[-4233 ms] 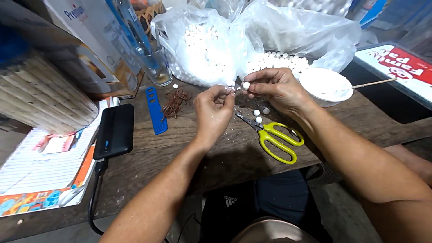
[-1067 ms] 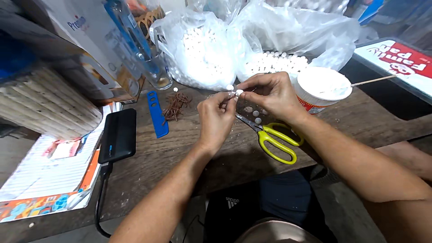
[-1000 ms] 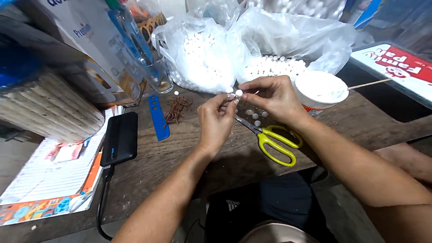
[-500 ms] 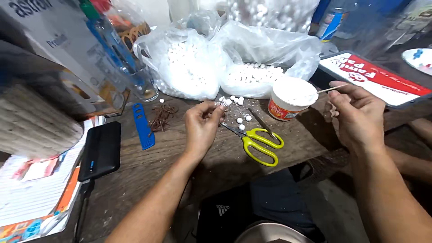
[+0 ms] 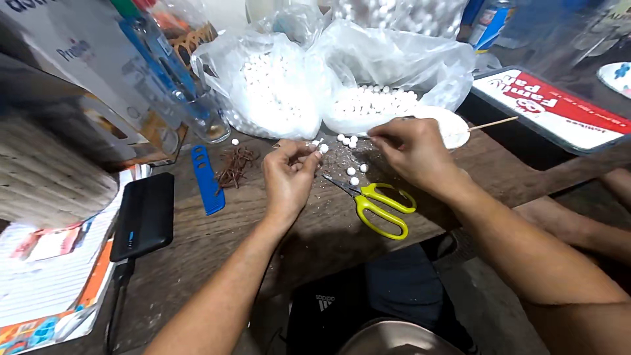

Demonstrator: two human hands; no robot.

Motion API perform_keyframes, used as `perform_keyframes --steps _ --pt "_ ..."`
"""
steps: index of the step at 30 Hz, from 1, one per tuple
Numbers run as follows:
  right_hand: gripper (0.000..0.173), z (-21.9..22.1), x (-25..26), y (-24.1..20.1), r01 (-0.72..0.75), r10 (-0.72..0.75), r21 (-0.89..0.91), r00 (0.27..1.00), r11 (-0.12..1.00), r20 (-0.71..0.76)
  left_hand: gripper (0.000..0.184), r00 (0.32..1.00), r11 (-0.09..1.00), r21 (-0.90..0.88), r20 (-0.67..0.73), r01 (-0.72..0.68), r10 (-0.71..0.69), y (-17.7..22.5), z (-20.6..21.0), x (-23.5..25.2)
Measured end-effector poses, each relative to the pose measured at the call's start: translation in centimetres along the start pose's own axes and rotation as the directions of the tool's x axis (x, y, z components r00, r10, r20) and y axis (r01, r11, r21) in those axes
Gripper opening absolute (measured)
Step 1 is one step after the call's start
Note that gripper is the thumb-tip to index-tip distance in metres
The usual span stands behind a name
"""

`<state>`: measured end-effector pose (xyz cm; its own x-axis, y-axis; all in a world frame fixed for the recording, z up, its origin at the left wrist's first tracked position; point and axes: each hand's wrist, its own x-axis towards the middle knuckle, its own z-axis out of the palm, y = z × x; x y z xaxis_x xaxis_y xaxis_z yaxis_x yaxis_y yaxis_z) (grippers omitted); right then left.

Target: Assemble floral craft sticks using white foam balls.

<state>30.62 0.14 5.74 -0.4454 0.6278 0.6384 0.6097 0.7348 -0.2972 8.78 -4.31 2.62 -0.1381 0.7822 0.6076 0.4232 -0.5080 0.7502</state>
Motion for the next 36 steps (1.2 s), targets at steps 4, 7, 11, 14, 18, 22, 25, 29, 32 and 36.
perform_keyframes --steps 4,7,11,14,18,22,25,29,32,36 --pt "0.019 2.2 3.1 -0.7 -0.091 0.144 -0.172 0.934 0.981 0.328 0.005 1.000 1.000 0.026 0.007 0.004 -0.005 -0.1 -0.1 0.0" --pt "0.018 3.5 4.5 -0.7 -0.144 0.260 -0.273 0.851 0.951 0.456 0.004 1.000 0.999 0.049 0.008 0.004 -0.004 -0.2 -0.2 0.0" --pt "0.013 4.3 4.3 0.6 -0.155 0.228 -0.212 0.897 0.965 0.378 0.006 1.000 0.999 0.036 0.006 -0.010 0.010 -0.4 -0.2 0.0" --pt "0.016 3.7 3.8 0.7 -0.189 0.148 0.224 0.971 0.956 0.187 0.005 0.999 0.999 0.034 -0.005 -0.031 0.031 -0.3 -0.2 -0.1" --pt "0.025 3.1 3.9 -0.9 -0.404 0.288 0.853 0.904 0.330 0.317 0.002 0.995 0.995 0.048 -0.052 -0.083 0.086 -0.2 -0.1 -0.1" --pt "0.028 3.2 3.9 -0.8 -0.475 0.269 0.871 0.861 0.126 0.431 0.002 0.993 0.994 0.038 -0.068 -0.099 0.101 -0.3 0.1 -0.1" --pt "0.028 3.4 3.9 -0.5 -0.473 0.244 0.873 0.866 0.117 0.437 0.002 0.990 0.991 0.066 -0.069 -0.115 0.119 -0.4 0.1 -0.1" --pt "0.025 3.6 3.6 -0.7 -0.453 0.271 0.879 0.874 0.152 0.403 0.001 0.985 0.982 0.113 -0.075 -0.149 0.158 -0.4 0.2 -0.1" --pt "0.023 3.7 3.4 -0.9 -0.411 0.277 0.889 0.894 0.201 0.351 0.001 0.986 0.980 0.135 -0.063 -0.147 0.156 -0.3 0.1 -0.1" --pt "0.021 4.1 3.2 -1.0 -0.360 0.271 0.895 0.918 0.265 0.289 0.002 0.984 0.972 0.174 -0.053 -0.156 0.168 -0.3 0.1 -0.1"
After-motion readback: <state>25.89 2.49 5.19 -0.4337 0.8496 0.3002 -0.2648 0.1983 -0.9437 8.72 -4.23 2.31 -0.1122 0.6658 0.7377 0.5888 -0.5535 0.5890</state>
